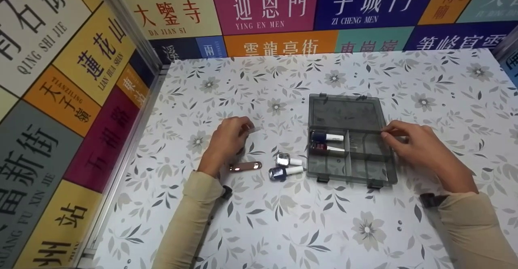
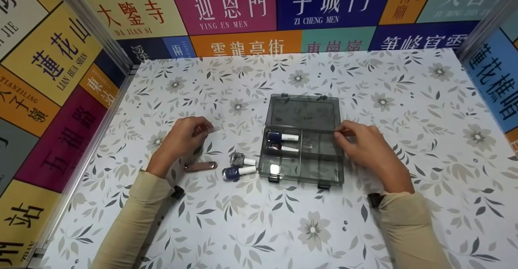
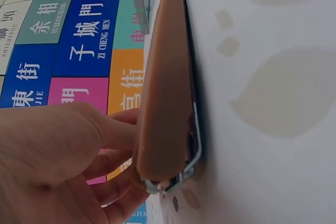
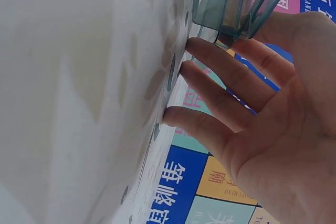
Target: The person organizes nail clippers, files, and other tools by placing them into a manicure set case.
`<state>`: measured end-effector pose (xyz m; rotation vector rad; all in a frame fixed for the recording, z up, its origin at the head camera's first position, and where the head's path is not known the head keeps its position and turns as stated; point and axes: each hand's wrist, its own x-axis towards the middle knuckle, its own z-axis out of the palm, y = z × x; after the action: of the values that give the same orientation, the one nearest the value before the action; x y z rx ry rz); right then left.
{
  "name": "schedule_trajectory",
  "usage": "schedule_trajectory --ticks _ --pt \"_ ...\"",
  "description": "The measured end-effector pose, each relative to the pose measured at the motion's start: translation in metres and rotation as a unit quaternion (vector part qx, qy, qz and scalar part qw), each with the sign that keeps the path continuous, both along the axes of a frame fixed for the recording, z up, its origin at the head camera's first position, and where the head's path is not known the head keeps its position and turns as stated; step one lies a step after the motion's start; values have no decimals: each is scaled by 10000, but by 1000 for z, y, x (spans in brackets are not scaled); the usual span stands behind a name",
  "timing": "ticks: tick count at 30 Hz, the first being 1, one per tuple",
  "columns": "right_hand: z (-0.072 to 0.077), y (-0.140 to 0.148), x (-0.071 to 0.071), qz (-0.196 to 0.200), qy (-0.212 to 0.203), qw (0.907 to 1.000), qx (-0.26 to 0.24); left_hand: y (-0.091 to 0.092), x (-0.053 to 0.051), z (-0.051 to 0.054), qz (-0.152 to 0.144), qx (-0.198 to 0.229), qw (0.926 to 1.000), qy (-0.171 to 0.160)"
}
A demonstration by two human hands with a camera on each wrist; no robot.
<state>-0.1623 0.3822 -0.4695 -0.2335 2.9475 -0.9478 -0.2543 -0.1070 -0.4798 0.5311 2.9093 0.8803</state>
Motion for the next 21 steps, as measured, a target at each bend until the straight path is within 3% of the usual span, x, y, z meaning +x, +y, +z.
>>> schedule_trajectory --ticks 12,21 --pt "1 0 0 -18 -150 9999 -36 11 8 8 -198 -29 9995 264" --pt "1 -1 1 88 197 9998 -54 19 12 9 -361 -101 9978 554"
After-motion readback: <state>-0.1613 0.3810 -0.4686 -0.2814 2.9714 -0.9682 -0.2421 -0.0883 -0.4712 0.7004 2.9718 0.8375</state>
